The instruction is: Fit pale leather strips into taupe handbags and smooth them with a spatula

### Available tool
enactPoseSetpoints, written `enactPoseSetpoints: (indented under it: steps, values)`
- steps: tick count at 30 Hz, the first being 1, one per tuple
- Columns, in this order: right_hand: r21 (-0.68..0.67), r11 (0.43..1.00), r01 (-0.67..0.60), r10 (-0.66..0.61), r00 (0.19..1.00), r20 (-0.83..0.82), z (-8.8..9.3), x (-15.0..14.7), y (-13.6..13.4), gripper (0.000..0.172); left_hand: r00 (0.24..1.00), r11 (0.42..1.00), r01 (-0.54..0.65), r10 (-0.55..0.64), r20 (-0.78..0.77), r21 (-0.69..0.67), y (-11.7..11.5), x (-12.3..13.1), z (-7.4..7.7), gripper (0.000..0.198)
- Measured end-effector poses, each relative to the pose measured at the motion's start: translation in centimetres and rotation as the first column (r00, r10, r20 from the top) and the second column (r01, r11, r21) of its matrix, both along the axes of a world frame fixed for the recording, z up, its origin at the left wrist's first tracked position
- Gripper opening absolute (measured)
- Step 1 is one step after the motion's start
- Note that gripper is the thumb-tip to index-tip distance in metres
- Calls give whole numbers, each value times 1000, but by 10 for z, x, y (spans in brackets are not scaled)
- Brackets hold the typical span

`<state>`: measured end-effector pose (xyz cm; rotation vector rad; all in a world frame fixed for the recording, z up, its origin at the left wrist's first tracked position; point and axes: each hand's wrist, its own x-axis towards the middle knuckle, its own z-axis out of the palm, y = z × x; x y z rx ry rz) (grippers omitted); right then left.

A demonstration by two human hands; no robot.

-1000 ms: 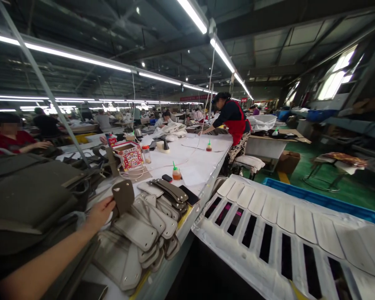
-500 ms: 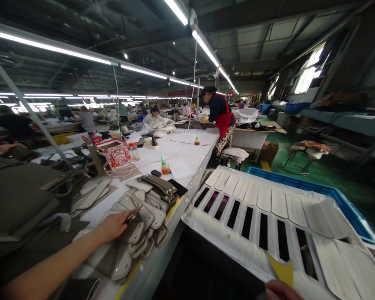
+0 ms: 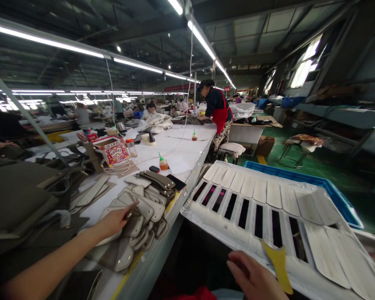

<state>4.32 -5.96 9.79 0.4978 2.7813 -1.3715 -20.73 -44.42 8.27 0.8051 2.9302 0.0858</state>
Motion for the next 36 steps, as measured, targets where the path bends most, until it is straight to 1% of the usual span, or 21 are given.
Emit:
enactPoseSetpoints:
  steps: [2,3,4,6,7,9,11,14,16,17,20,22,23,25,26,29,31,33,35,36]
  values:
    - [174,976,-128,140,989,-58,15,-25,-37,37,999,998,44,-43,15,-54,12,7,-1,61]
    - [252,951,-181,209,974,-89,19,-38,-58,39,999,995,52,-51,17,-79,17,11,-2,61]
    - [334,910,-247,303,944,-127,21,-52,-79,42,998,993,55,-53,16,-101,21,14,-3,60]
    - [476,816,-329,453,874,-172,17,-79,-119,51,998,990,56,-54,14,-126,24,19,-4,62]
    - [522,773,-361,515,837,-184,12,-90,-136,55,998,990,58,-56,16,-129,23,20,-4,63]
    - [590,701,-400,612,763,-210,1,-110,-163,54,997,991,68,-65,28,-118,20,21,-3,66]
    - [632,643,-432,681,700,-215,-11,-126,-180,53,996,992,80,-76,45,-93,16,19,-3,67]
    - [662,560,-498,758,630,-167,-24,-145,-190,50,992,994,97,-93,85,-47,11,13,-3,63]
    - [670,518,-532,787,604,-129,-32,-153,-192,49,987,994,108,-107,118,-6,5,5,0,57]
    - [671,510,-538,790,602,-117,-35,-155,-192,49,985,994,111,-113,132,21,0,0,4,54]
    - [659,525,-539,775,622,-108,-39,-160,-193,54,983,989,79,-97,156,122,-20,-13,19,45]
    - [628,545,-555,766,634,-104,-38,-161,-194,58,979,970,5,-54,197,242,-37,-20,34,42]
    - [607,557,-568,763,638,-104,-37,-161,-194,59,974,951,-44,-28,226,305,-46,-22,42,42]
    - [558,585,-589,754,649,-105,-32,-162,-193,62,965,911,-123,18,261,394,-62,-23,60,45]
    - [533,603,-594,744,659,-108,-29,-161,-192,63,968,901,-141,39,248,411,-68,-23,69,49]
    - [460,686,-563,684,715,-145,-16,-158,-187,64,986,883,-149,99,134,446,-79,-21,101,68]
    - [401,752,-523,629,753,-196,-3,-154,-182,65,984,858,-168,118,132,485,-76,-16,123,77]
    - [328,811,-484,569,783,-252,14,-148,-174,70,971,819,-201,94,221,537,-63,-9,140,77]
    - [236,871,-432,489,815,-313,32,-139,-166,79,946,779,-219,22,324,587,-40,1,150,74]
    - [182,901,-395,434,831,-347,41,-134,-161,83,932,760,-217,-24,361,613,-25,7,152,72]
